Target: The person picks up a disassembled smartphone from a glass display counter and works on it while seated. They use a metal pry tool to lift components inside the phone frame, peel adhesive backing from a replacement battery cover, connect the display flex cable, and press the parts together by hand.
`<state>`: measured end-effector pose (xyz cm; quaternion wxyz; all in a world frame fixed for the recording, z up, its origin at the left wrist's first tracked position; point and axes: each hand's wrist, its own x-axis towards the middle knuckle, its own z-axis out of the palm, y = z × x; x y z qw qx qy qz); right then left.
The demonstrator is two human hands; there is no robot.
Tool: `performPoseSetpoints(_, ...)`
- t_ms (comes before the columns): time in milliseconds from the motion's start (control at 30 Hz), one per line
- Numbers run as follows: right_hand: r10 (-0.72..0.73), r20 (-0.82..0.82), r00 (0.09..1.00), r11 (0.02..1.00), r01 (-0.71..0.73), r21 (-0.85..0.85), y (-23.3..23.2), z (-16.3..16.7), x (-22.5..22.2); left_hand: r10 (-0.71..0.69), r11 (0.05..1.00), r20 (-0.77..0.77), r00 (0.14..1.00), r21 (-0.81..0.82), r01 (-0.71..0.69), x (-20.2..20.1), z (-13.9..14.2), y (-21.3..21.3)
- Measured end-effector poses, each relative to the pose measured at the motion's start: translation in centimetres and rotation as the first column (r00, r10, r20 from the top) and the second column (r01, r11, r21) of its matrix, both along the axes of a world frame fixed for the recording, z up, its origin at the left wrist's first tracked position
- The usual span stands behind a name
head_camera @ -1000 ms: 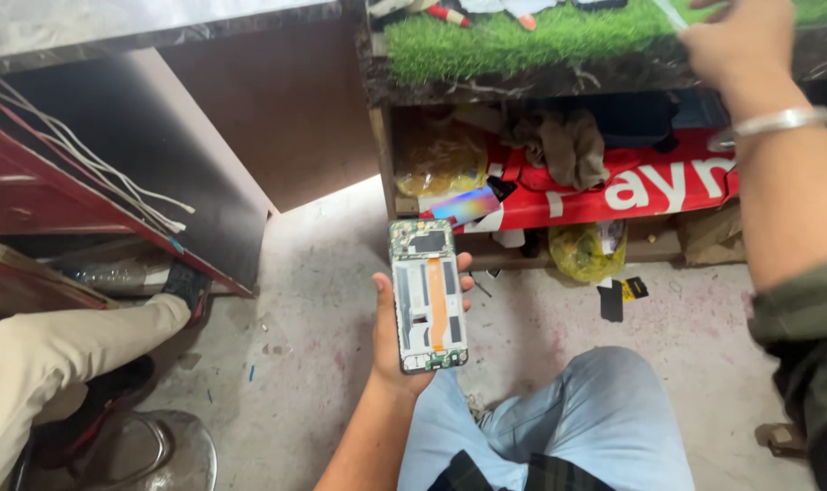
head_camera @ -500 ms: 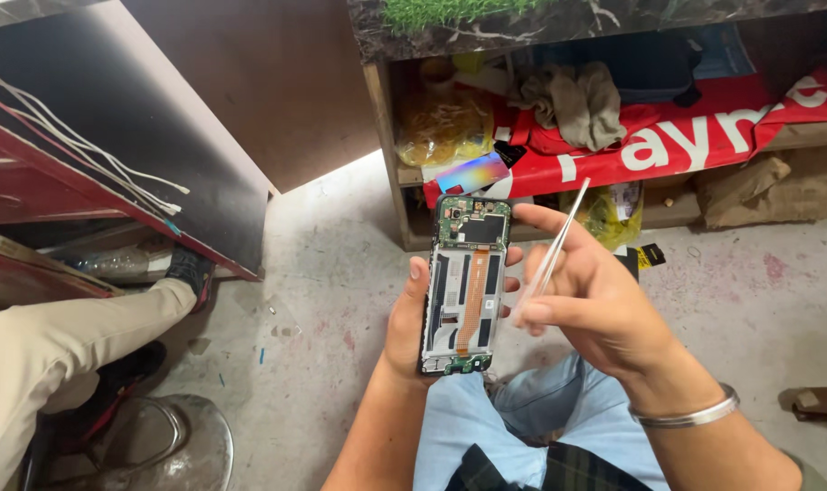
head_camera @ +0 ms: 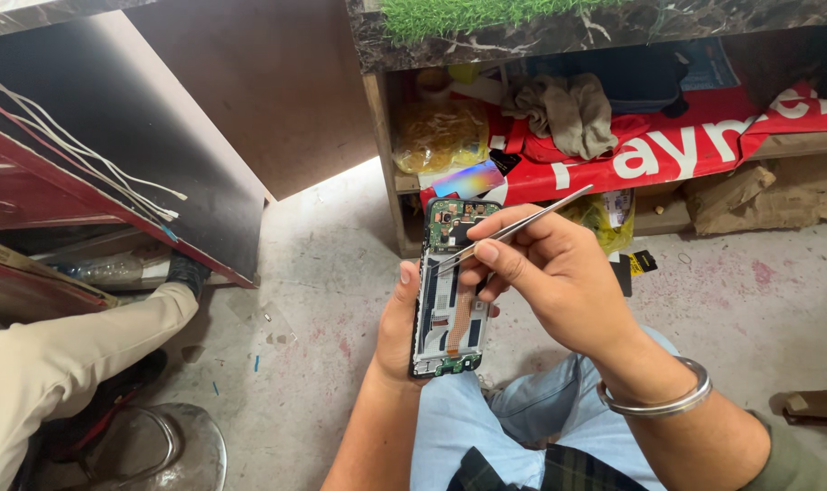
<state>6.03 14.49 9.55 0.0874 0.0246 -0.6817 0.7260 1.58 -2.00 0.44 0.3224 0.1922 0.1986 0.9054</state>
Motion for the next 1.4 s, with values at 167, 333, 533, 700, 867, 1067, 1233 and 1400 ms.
performPoseSetpoints(167,0.035,-0.016,0.999,0.999,-0.036,-0.033,0.3,0.4,-0.3,-0.005,1.000,-0.099,0.995,0.009,0.006,0.0,0.8,-0.1)
performPoseSetpoints(333,0.053,-0.029,0.998,0.998,-0.054,-0.034,0.6,0.6,-0.5,0.022,0.995,-0.044,0.999,-0.093,-0.026,-0.2,1.2,-0.2)
performPoseSetpoints(533,0.092,0.042,0.995,0.995,-0.090,-0.050,0.4,0.4,-0.7,0.003,0.999,-0.100,0.995,-0.041,-0.007,-0.1,0.9,-0.7)
performPoseSetpoints(700,0.160,0.107,0.981,0.987,-0.158,-0.026,1.0,1.0,-1.0,-0.024,0.999,-0.116,0.993,-0.044,0.019,-0.2,0.5,-1.1)
performPoseSetpoints(867,0.189,0.163,0.968,0.982,-0.189,-0.013,0.9,1.2,-0.9,-0.047,0.999,-0.122,0.991,-0.030,0.044,-0.3,0.0,-1.2)
performPoseSetpoints(1067,0.097,0.071,0.993,0.995,-0.094,-0.044,0.7,0.9,-0.3,-0.007,0.993,-0.113,0.994,-0.120,-0.006,-0.2,0.2,-1.5)
performPoseSetpoints(1233,0.087,0.047,0.995,0.995,-0.084,-0.048,0.6,0.7,-0.6,-0.003,0.989,-0.134,0.991,-0.144,-0.017,0.0,0.7,-1.6)
performPoseSetpoints(1400,0.098,0.080,0.992,0.995,-0.096,-0.031,0.3,0.6,-0.5,-0.009,0.994,-0.124,0.992,-0.112,-0.005,0.1,0.9,-1.5)
